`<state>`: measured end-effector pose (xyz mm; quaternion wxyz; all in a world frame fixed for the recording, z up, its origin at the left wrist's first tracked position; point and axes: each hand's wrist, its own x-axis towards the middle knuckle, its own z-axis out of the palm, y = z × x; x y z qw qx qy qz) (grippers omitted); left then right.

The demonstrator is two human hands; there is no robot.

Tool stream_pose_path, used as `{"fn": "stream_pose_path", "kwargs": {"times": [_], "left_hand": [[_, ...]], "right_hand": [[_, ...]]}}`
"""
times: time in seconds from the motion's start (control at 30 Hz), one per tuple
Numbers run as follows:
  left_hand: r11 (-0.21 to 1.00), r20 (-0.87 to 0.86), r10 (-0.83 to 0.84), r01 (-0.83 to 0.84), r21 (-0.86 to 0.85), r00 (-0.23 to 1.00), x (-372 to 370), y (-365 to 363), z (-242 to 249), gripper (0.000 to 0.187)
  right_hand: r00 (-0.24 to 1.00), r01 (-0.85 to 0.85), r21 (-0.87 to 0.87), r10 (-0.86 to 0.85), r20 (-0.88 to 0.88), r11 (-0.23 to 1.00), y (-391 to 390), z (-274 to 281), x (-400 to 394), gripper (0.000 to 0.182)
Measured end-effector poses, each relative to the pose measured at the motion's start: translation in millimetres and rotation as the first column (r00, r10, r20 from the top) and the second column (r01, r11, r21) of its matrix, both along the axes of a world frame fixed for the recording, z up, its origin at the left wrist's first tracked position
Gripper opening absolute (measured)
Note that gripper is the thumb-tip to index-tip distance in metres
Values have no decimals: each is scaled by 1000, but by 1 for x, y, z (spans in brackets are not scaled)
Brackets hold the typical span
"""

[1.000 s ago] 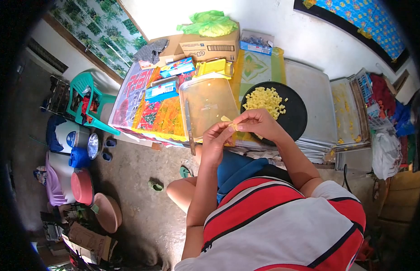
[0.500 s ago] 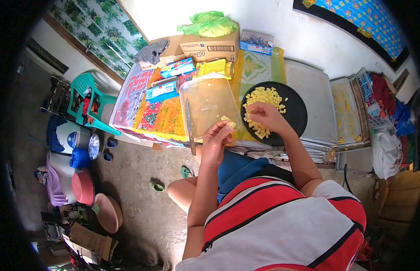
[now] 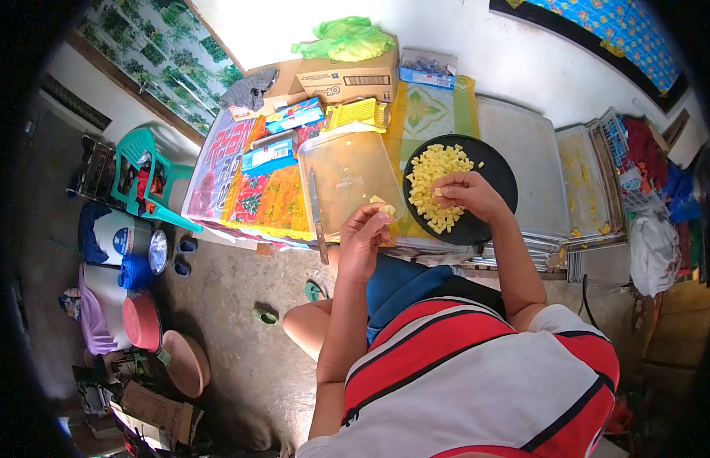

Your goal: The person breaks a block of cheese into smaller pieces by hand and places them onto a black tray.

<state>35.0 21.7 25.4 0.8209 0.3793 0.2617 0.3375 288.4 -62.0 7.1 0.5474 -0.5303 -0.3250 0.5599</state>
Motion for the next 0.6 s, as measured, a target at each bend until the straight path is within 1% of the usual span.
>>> {"fn": "stream_pose_path", "kwargs": {"times": [0.03,0.23,0.6], "left_hand": [[1000,2,-1,1,-3,1000,-1,0,0,18],[999,-34,-3,2,-35,999,-2,0,0,20],[1000,-1,4,-4,-24,1000,-1,1,-5,17]], "right_hand": [[1000,-6,-7,6,3,1000,1,2,-1,23],[991,-31,78,41,-130,996,-2,17,-6,20],[991,-14,81,25,-132,997,-1,13,-6,15]]}}
